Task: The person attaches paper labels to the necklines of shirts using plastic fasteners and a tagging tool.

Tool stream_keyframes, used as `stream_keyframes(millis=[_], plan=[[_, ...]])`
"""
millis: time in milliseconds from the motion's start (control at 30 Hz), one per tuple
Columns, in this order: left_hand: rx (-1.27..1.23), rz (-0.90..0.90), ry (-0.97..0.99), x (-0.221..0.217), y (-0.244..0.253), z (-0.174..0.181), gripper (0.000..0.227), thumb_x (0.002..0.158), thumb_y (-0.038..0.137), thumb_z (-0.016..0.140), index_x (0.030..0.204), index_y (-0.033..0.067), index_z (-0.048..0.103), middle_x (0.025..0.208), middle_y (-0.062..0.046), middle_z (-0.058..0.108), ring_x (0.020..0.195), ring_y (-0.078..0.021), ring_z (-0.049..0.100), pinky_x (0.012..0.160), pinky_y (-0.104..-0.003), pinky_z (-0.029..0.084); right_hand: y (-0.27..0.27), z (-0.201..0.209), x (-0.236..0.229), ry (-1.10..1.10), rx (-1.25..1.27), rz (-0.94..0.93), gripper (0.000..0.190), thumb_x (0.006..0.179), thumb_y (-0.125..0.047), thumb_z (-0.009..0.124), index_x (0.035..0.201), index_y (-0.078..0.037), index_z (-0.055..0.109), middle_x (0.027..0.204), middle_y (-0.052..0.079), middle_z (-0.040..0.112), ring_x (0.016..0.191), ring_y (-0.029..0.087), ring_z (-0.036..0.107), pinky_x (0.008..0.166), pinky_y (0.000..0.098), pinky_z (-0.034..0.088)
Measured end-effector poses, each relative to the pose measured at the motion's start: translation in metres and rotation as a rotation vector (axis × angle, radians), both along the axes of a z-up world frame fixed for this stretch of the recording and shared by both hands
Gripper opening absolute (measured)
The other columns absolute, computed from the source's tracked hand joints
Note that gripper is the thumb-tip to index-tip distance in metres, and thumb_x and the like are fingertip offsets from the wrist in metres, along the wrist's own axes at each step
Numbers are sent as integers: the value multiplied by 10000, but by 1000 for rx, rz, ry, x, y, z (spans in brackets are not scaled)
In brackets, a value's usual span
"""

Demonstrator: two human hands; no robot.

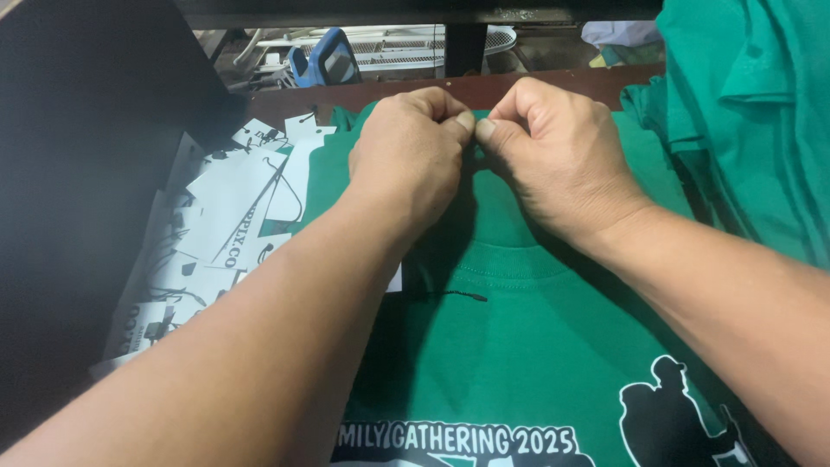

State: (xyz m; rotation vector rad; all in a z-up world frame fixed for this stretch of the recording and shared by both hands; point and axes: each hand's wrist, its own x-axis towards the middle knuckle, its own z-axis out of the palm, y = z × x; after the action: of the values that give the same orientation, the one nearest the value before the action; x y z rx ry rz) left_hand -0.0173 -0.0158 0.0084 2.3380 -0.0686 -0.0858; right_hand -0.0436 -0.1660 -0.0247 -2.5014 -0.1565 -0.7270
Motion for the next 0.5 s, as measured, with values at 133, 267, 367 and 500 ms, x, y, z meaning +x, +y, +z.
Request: stream_keyframes(millis=[133,267,367,500], plan=[[94,3,2,4,-3,-5,207,912,395,520,822,293,676,847,29,747,911,-297,678,870,-427,465,-1,-1,0,-15,0,-6,140,920,-286,674,858,-165,704,817,-21,750,750,189,672,682,401,468],[128,10,-23,5,-5,-5,233,959,420,509,892,279,682,913,32,767,976,-295,682,906,-447,445,-2,-3,1,-35,-7,1,147,955,-275,659,876,-152,674,799,-11,724,736,205,650,676,409,451],[37,24,35,5,-1,-2,219,929,408,541,922,292,726,945,36,777,951,-261,703,865,-416,487,-5,-2,3,12,56,-48,155,960,-291,603,877,-205,702,805,-29,730,753,214,661,705,427,457],[-104,-37,-103,18,5,-6,231,937,325,582,965,189,767,882,-58,775,855,-277,699,768,-417,508,-18,8,8,-34,184,-89,182,968,-231,575,864,-169,710,867,-41,773,777,134,654,726,358,490]])
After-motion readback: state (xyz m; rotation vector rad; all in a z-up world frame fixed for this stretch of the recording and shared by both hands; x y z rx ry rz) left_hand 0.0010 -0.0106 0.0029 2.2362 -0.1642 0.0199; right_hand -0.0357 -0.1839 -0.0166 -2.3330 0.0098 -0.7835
